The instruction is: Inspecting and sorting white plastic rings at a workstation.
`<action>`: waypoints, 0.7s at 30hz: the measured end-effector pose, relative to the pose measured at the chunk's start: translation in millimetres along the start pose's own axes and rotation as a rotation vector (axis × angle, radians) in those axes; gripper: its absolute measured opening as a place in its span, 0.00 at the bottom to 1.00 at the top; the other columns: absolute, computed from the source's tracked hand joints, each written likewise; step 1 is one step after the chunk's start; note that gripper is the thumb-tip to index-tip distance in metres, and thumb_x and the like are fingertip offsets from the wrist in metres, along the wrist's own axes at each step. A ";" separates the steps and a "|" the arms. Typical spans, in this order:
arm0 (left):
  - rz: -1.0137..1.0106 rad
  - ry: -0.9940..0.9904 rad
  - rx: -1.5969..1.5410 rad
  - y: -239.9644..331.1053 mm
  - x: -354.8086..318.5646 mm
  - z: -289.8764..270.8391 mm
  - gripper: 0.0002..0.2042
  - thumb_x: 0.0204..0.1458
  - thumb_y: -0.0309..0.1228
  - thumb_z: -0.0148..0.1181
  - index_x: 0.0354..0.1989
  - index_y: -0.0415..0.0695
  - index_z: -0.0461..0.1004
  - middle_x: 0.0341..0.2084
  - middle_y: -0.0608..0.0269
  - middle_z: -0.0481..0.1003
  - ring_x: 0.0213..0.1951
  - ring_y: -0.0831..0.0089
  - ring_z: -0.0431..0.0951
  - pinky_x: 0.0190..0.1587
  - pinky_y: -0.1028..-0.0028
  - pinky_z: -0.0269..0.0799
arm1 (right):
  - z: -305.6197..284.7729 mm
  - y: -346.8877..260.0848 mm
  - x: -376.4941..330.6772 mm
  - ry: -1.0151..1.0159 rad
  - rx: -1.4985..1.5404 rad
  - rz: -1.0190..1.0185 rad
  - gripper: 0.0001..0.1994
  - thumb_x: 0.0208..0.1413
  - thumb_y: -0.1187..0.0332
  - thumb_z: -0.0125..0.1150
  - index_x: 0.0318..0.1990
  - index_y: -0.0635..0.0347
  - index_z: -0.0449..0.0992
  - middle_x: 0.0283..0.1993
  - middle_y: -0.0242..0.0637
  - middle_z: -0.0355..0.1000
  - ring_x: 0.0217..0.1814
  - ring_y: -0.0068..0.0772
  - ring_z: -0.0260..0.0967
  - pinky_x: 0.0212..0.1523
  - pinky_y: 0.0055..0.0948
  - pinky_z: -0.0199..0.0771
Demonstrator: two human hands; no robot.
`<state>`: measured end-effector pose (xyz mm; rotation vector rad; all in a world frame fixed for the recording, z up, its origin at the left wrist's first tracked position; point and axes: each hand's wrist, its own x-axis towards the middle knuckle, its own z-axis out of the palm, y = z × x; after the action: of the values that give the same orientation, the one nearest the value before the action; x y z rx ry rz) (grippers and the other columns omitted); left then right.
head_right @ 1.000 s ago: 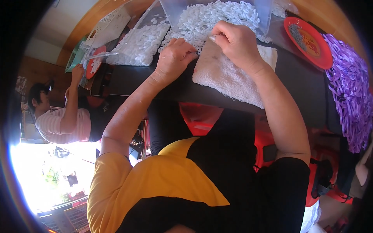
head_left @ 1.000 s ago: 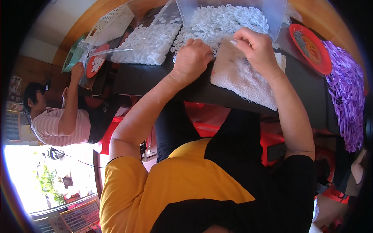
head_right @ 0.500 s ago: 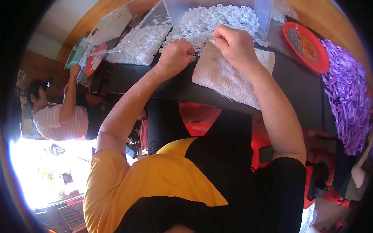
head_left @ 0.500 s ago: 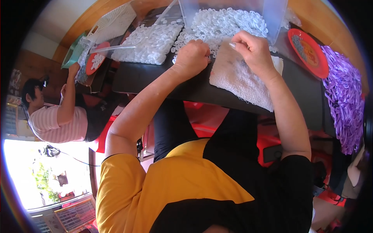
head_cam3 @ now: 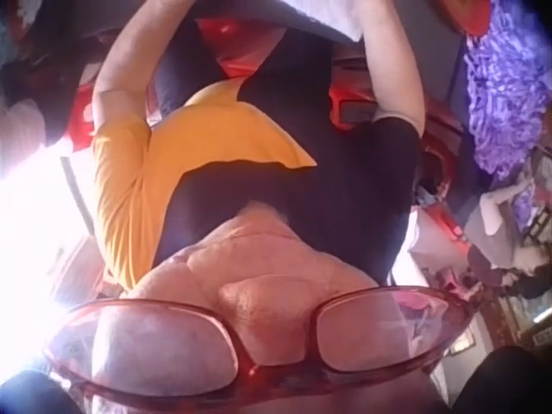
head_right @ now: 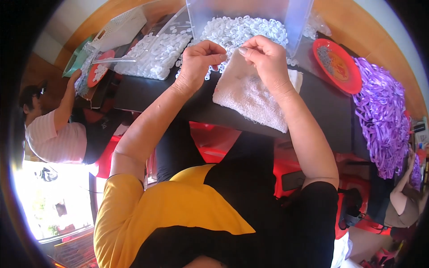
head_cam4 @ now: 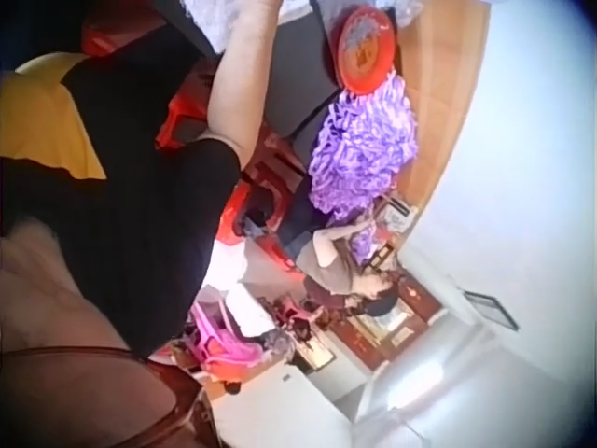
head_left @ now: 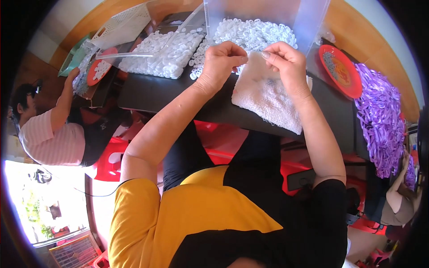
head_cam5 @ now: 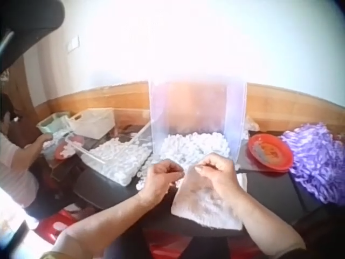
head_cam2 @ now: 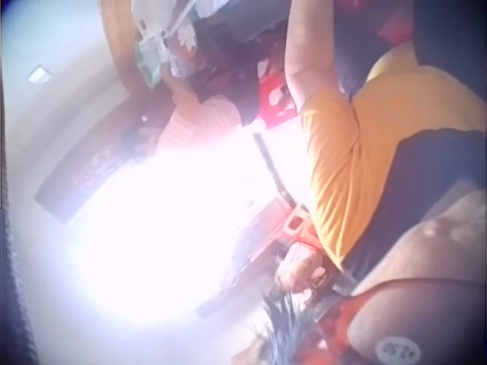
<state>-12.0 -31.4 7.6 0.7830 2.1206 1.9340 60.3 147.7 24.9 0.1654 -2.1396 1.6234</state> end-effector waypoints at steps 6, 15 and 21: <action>0.038 0.059 -0.417 7.7 7.1 20.9 0.06 0.48 0.18 0.61 0.35 0.33 0.75 0.28 0.62 0.76 0.28 0.77 0.74 0.30 0.78 0.70 | 1.9 -22.1 7.8 -0.045 0.164 0.245 0.03 0.53 0.73 0.59 0.31 0.62 0.74 0.25 0.29 0.70 0.25 0.18 0.65 0.26 0.17 0.60; -0.069 0.110 -0.569 -0.4 10.3 30.4 0.05 0.48 0.17 0.59 0.34 0.33 0.73 0.25 0.61 0.75 0.24 0.75 0.74 0.27 0.77 0.70 | 13.3 -4.7 9.1 -0.004 0.200 0.270 0.03 0.54 0.74 0.58 0.31 0.63 0.73 0.26 0.31 0.71 0.26 0.20 0.66 0.28 0.19 0.65; -0.164 0.080 -0.596 -8.4 8.6 25.8 0.06 0.50 0.19 0.60 0.36 0.32 0.74 0.28 0.59 0.75 0.28 0.73 0.75 0.31 0.76 0.72 | 20.0 6.4 6.5 0.014 0.186 0.263 0.03 0.55 0.73 0.58 0.31 0.63 0.73 0.26 0.30 0.71 0.26 0.18 0.65 0.27 0.20 0.64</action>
<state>-9.7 -4.8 -2.3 0.4022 1.4423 2.3404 46.7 132.0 17.7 -0.0734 -2.0672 1.9660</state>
